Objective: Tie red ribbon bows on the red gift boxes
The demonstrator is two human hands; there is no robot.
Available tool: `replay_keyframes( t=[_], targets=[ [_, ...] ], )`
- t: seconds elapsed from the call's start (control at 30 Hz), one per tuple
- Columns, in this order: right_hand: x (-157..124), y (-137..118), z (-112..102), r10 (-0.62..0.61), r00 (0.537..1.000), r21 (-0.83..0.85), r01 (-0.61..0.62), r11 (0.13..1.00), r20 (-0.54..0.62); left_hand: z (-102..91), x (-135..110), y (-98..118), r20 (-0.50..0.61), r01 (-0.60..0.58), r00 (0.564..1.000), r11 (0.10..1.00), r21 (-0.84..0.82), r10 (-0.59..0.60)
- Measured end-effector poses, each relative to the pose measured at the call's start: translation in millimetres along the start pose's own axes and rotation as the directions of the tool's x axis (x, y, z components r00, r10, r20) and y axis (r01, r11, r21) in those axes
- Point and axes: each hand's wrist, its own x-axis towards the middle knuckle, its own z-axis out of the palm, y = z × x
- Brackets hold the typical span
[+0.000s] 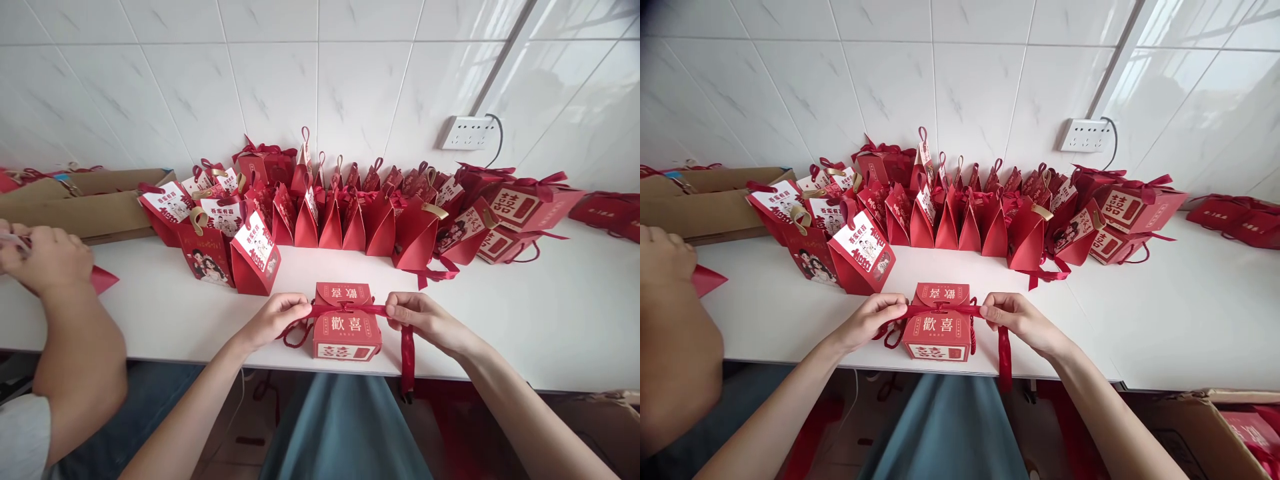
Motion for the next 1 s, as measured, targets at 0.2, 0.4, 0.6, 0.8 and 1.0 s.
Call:
replay_keyframes(
  t=[0.2,0.4,0.6,0.8,1.0],
  targets=[
    [-8,-37,15,-0.204,0.976,-0.071,0.209,0.975,0.070,2.4,-8,24,-0.002,0.036,0.999,0.999,0.037,-0.036],
    [6,-45,38,-0.331,0.943,-0.196,0.321,0.927,-0.019,5.0,-7,36,-0.050,-0.011,0.999,0.986,0.167,0.019],
    [15,-31,52,-0.376,0.908,-0.362,0.293,0.885,-0.186,5.3,-9,36,-0.084,-0.030,0.995,0.943,0.333,0.062],
    [20,-32,66,-0.475,0.864,-0.488,0.345,0.802,-0.170,2.4,-16,37,-0.102,-0.050,0.990,0.932,0.358,0.092],
    [25,-37,82,-0.490,0.863,-0.483,0.380,0.789,-0.121,-3.1,-36,45,-0.188,0.020,0.979,0.884,0.467,0.078]
  ],
)
